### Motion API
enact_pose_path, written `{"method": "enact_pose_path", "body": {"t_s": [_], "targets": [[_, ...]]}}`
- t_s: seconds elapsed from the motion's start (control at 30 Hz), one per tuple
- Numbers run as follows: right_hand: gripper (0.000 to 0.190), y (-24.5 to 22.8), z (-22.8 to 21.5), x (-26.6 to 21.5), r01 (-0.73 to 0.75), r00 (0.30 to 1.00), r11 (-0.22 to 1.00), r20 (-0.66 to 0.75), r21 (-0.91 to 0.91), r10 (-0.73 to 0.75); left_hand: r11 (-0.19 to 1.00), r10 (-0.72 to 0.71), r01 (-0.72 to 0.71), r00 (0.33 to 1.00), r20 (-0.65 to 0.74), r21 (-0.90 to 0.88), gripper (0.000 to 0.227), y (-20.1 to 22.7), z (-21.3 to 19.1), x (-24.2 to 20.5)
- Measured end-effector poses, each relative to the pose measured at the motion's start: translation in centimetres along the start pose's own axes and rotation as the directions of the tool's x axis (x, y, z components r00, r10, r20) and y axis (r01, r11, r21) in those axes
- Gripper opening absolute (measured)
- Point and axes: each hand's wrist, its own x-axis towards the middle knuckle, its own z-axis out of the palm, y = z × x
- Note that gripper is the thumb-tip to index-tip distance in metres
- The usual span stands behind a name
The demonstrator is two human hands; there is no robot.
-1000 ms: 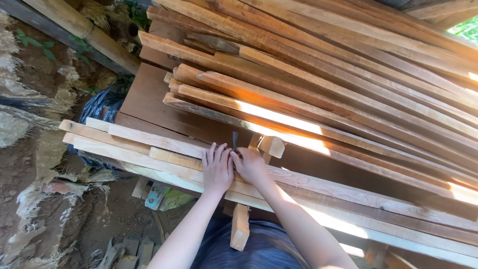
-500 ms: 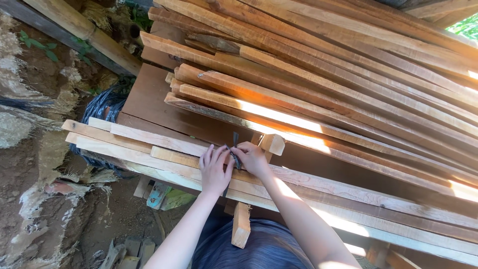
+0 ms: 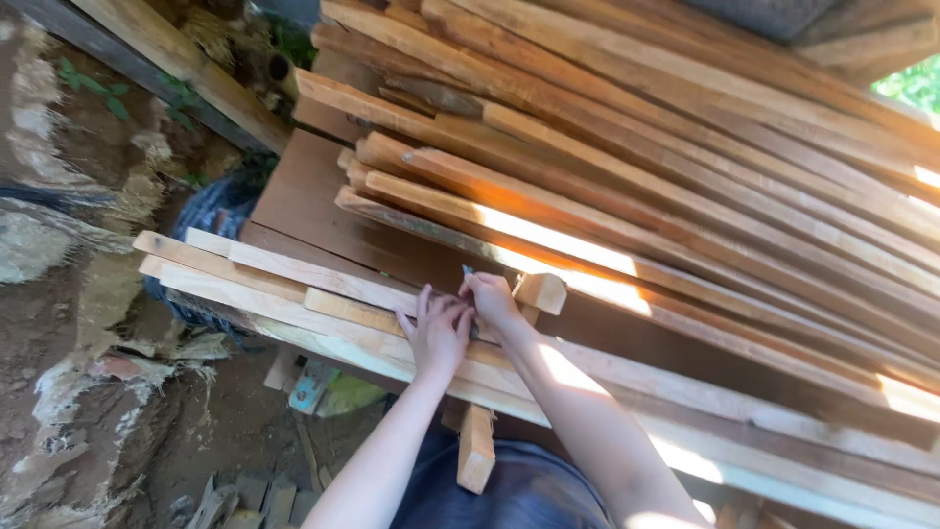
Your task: Bundling long strips of wood together using plastic straps and securing them.
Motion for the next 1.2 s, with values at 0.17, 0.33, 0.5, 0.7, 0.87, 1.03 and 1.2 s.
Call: {"method": "enact_pose_path", "body": {"t_s": [0.17,0.33,0.5,0.7,0.87,1.03,1.2], "targets": [[0.027,-2.4,-0.1,-2.7,0.144,0.987,0.819,0.026,-0.556,-0.157,1.0,-0.006,0.007,0.998,0.055,-0.011,0.024,-0.9,1.2,0.4],[0.022,-4.5,-1.1,-6.7,0.321,0.946,0.71,0.179,-0.626,-0.27,0.991,0.071,-0.046,0.979,0.193,-0.128,0.037,-2.6,0.2,-1.0],[0.061,-5.6,-1.5,-8.4,0.438,0.891,0.227,0.454,-0.87,0.024,0.95,-0.281,0.247,0.942,-0.183,-0.189,0.114,-7.4,1.3,-7.0],[0.078,-9.0,-0.4,-9.2,0.27,0.914,0.273,0.335,-0.923,0.228,0.22,-0.622,0.615,0.686,0.377,-0.757,0.12,-5.2,-2.0,-8.9],[0.085,-7.3,-1.2,-8.4,0.329,0.909,0.216,0.37,-0.919,0.191,-0.252,-0.405,0.541,0.694,0.595,-0.803,0.075,-4.6,1.1,-8.8],[0.081,-7.2,-1.5,-10.5,0.389,0.915,0.124,0.398,-0.913,0.064,-0.299,-0.326,0.502,0.746,0.581,-0.812,0.093,-5.5,2.6,-9.6],[0.078,-5.4,-2.1,-9.9,0.376,0.925,0.152,0.378,-0.914,-0.017,-0.162,-0.307,0.508,0.789,0.533,-0.846,0.094,-7.2,5.0,-10.3]]}}
